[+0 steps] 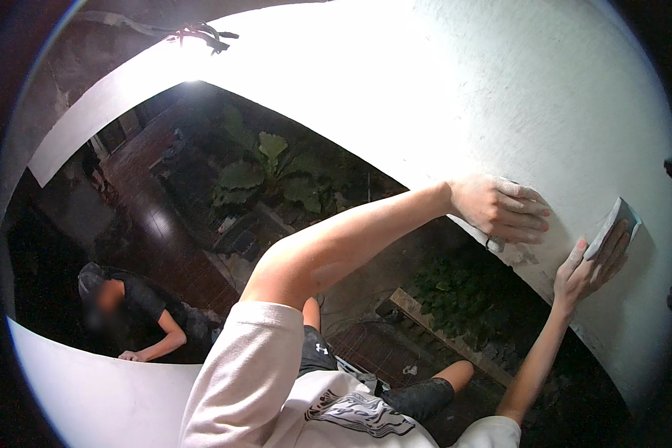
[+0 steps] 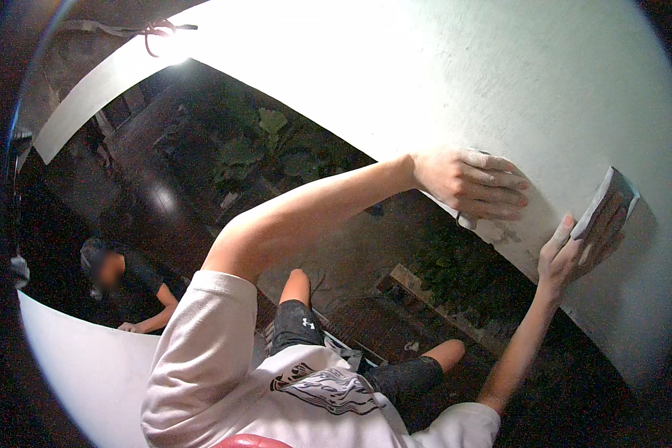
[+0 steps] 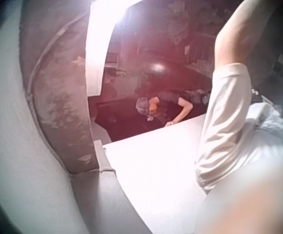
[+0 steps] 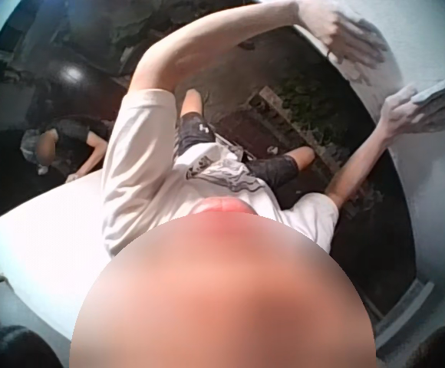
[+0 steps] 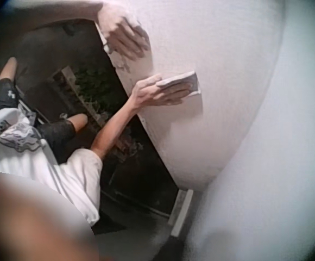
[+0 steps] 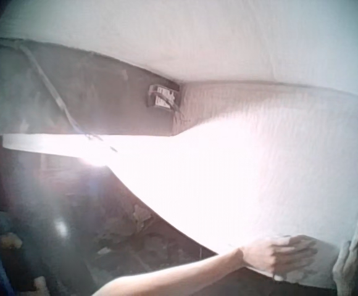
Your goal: The person smooths a white wall surface using a sanding block and a putty knife. They alternate between sanding and scraping motions while standing on a ladder, with another person visible below.
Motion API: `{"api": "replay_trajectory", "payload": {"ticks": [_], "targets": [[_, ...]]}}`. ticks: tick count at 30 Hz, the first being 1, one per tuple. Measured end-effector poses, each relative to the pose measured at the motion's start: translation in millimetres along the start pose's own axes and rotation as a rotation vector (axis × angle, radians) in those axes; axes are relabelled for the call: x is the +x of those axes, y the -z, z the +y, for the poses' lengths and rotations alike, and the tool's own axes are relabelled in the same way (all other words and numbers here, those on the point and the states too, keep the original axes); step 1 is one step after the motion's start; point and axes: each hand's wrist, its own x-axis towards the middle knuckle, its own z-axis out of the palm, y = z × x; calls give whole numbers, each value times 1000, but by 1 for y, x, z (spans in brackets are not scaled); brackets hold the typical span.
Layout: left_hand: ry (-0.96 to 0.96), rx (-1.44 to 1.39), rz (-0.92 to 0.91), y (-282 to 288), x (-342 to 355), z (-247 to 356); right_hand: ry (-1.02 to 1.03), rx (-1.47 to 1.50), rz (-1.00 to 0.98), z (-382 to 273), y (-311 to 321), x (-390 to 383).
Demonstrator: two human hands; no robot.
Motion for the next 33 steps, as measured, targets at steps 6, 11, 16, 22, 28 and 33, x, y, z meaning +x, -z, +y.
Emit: {"api": "replay_trajectory", "payload": {"ticks": [6,11,16,22,28,33], "targets": [[6,-11,-15,1,-1,-2,-19,-12,-21,-6,-1,-2],[-4,27,-31,2,-1,-2,-40,-32,-5,-7,-5,-4],[-3,25,-15,4,1,-5,-13,-29,1,-8,-6,-6],[4,16,6,2,4,-8,2,41,15,-9,-5,-9],[-29,29,-18,0,7,-8,3,5,19,-4,-11,-17],[-18,146,100,12,26,-39,-11,-94,-41,-3,-14,-22]]}}
